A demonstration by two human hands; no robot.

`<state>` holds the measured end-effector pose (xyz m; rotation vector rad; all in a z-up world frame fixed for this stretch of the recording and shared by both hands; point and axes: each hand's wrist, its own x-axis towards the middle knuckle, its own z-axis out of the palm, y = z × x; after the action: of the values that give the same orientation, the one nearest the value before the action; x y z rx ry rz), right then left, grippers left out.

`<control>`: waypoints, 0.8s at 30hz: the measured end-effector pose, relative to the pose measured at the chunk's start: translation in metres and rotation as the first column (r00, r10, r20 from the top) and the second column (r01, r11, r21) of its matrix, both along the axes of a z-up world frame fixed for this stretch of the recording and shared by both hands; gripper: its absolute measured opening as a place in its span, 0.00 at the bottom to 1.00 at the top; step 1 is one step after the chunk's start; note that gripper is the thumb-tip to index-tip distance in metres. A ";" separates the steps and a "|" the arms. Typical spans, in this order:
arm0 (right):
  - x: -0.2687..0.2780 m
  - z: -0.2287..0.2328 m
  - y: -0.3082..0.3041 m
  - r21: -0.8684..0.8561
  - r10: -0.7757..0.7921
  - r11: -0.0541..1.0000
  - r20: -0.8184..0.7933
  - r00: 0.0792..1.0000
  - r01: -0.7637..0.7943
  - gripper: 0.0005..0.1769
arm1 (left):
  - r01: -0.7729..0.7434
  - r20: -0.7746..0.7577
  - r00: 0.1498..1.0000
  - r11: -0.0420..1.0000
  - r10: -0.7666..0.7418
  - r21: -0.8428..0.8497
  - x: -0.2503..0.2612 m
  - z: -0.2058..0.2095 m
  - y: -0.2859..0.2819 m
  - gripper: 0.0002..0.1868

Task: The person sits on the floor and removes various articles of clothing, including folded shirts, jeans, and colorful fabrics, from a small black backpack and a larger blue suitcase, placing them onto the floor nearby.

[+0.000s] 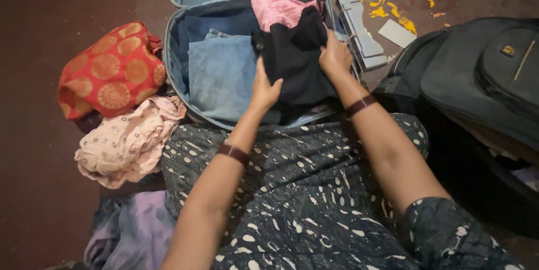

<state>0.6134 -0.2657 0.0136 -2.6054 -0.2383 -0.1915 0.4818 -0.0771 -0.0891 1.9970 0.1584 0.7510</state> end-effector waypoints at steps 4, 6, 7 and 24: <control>0.021 -0.012 0.001 -0.043 0.036 0.999 0.164 0.986 -0.030 0.28 | 0.022 0.010 1.000 0.999 -0.022 0.027 0.013 0.009 0.001 0.49; 0.025 -0.030 -0.004 -0.081 0.051 0.996 0.201 0.978 -0.035 0.28 | 0.013 -0.035 0.999 0.999 -0.012 0.043 0.009 0.015 0.003 0.50; 0.027 -0.039 -0.005 -0.150 0.065 0.988 0.196 0.978 -0.035 0.30 | -0.002 -0.063 0.998 0.999 0.005 0.053 0.005 0.019 0.003 0.52; 0.017 -0.003 -0.050 -0.322 0.437 0.501 -0.706 0.556 -0.803 0.73 | 0.380 -0.689 0.725 0.834 0.001 0.401 -0.026 0.079 0.025 0.56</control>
<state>0.6305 -0.3160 0.0102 -2.7846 -1.2549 1.0948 0.4557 -0.0523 -0.0104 2.6946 0.1629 -0.1408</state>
